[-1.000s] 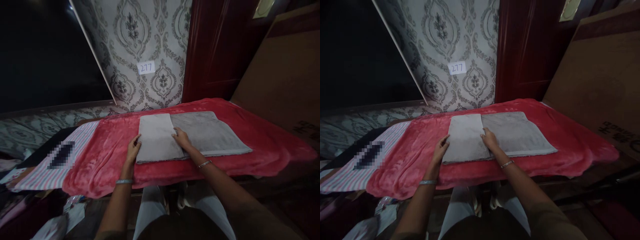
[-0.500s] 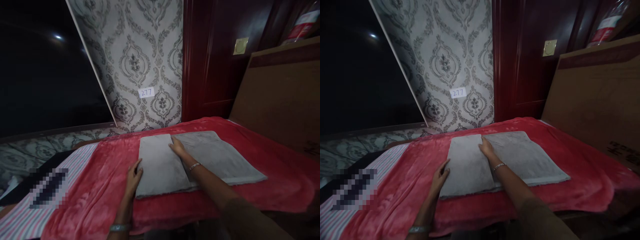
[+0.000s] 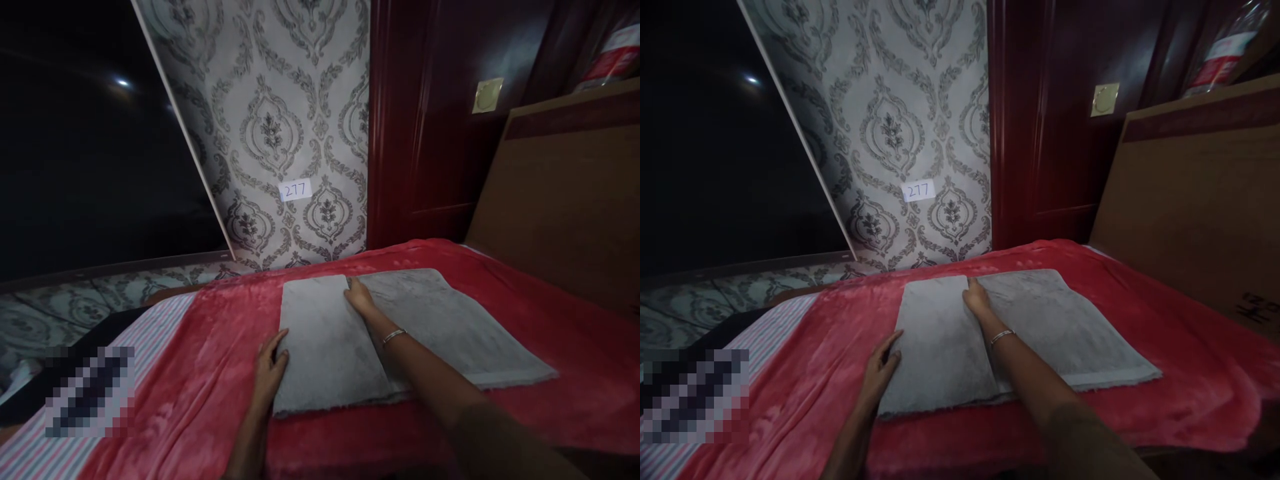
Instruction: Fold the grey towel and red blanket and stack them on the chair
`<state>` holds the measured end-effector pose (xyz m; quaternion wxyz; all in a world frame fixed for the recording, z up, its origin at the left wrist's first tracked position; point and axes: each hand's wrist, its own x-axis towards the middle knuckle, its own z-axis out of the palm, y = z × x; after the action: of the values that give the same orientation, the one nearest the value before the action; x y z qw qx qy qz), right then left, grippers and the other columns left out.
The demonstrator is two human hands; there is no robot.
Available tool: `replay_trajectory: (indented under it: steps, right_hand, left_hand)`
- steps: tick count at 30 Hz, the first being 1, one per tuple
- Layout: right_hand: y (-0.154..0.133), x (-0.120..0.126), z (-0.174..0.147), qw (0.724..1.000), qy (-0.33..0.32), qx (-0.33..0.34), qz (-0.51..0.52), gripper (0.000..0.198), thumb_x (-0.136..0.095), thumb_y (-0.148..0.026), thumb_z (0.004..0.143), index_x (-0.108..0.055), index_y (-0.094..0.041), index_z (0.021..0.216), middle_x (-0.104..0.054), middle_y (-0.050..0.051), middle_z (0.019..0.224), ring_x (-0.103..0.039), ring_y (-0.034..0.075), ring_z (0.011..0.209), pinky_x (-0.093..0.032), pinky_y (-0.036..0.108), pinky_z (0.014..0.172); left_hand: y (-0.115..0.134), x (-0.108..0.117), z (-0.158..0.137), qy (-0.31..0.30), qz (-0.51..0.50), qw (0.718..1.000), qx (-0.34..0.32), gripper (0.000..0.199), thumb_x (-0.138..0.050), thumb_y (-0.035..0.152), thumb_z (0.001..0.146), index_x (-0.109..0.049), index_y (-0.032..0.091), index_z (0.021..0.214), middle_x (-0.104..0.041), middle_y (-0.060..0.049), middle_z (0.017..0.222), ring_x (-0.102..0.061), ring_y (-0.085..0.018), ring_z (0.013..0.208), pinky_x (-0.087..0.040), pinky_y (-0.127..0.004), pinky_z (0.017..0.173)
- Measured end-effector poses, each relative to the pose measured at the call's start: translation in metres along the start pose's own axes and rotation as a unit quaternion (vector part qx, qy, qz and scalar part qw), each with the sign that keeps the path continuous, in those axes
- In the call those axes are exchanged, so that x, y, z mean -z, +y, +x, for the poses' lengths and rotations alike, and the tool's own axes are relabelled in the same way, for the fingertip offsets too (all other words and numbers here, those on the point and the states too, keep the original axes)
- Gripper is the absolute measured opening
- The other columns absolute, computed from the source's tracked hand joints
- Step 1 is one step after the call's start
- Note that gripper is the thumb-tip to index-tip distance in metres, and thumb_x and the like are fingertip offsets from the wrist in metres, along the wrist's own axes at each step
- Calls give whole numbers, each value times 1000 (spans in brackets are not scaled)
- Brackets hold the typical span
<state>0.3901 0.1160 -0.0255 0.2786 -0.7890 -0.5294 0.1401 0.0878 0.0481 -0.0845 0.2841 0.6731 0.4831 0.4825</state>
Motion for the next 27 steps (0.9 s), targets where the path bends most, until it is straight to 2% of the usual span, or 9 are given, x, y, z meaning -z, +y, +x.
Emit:
replay_trajectory:
  steps: [4,7,12,14,17,19,21,23,27]
  right_hand:
    - [-6,1,18,1000,12,10,-10,60,-55,-20,87,-49,-22,146,-69,10,125,-65,22,113,-50,29,91]
    - [-7,-3,17,999,20,22,-23,57,-46,-15,91,-50,-25,146,-67,8,129,-64,21,115,-49,29,93]
    - [-15,-8,7,998,29,19,-61,55,-31,-8,94,-59,-18,139,-65,18,128,-58,26,123,-46,36,99]
    - [-21,-8,4,996,31,22,-74,54,-35,-10,94,-55,-17,143,-58,20,138,-50,29,133,-42,41,105]
    - [-25,-12,-3,991,36,91,-95,61,-46,-24,96,-36,-19,156,-30,17,162,-23,30,151,-24,50,119]
    - [-22,-19,-11,983,0,141,-114,66,-45,-40,99,-28,-19,159,-18,15,167,-11,29,154,-13,53,121]
    - [-17,-25,-18,979,-58,144,-130,69,-39,-52,100,-28,-18,159,-17,16,167,-11,30,154,-12,55,121]
    - [-13,-28,-22,978,-94,125,-136,70,-36,-55,101,-29,-17,159,-15,17,167,-11,30,154,-14,54,120]
    - [-19,-17,-25,978,-107,114,-136,70,-36,-53,101,-26,-16,160,-12,18,167,-8,30,155,-14,54,120]
  left_hand:
    - [-2,-1,-2,4,6,1000,-7,48,-62,33,73,-74,24,118,-70,-9,125,-60,-31,122,-38,-53,113]
    - [-1,-1,-3,7,14,1000,-7,47,-62,32,73,-74,24,118,-70,-9,125,-60,-31,122,-40,-52,112]
    - [3,0,-5,-5,17,1000,0,48,-61,30,72,-74,26,118,-71,-7,125,-60,-29,122,-42,-49,110]
    - [4,0,-5,-1,20,1000,2,47,-61,31,73,-74,26,117,-71,-7,125,-60,-29,122,-42,-49,111]
    - [5,0,-5,-2,27,1000,-1,47,-61,30,72,-74,27,117,-71,-6,124,-60,-30,121,-41,-50,111]
    - [5,-1,-4,0,33,999,-6,48,-61,29,71,-74,27,117,-72,-6,123,-61,-30,120,-40,-50,112]
    - [5,-2,-4,2,37,999,-10,48,-60,27,71,-74,27,117,-72,-6,123,-61,-29,119,-40,-50,112]
    - [6,-2,-5,0,37,999,-10,47,-60,27,72,-74,26,117,-71,-6,123,-61,-29,119,-40,-49,113]
    - [7,2,-6,-17,25,999,12,48,-60,26,73,-73,24,119,-70,-7,125,-60,-29,122,-38,-50,114]
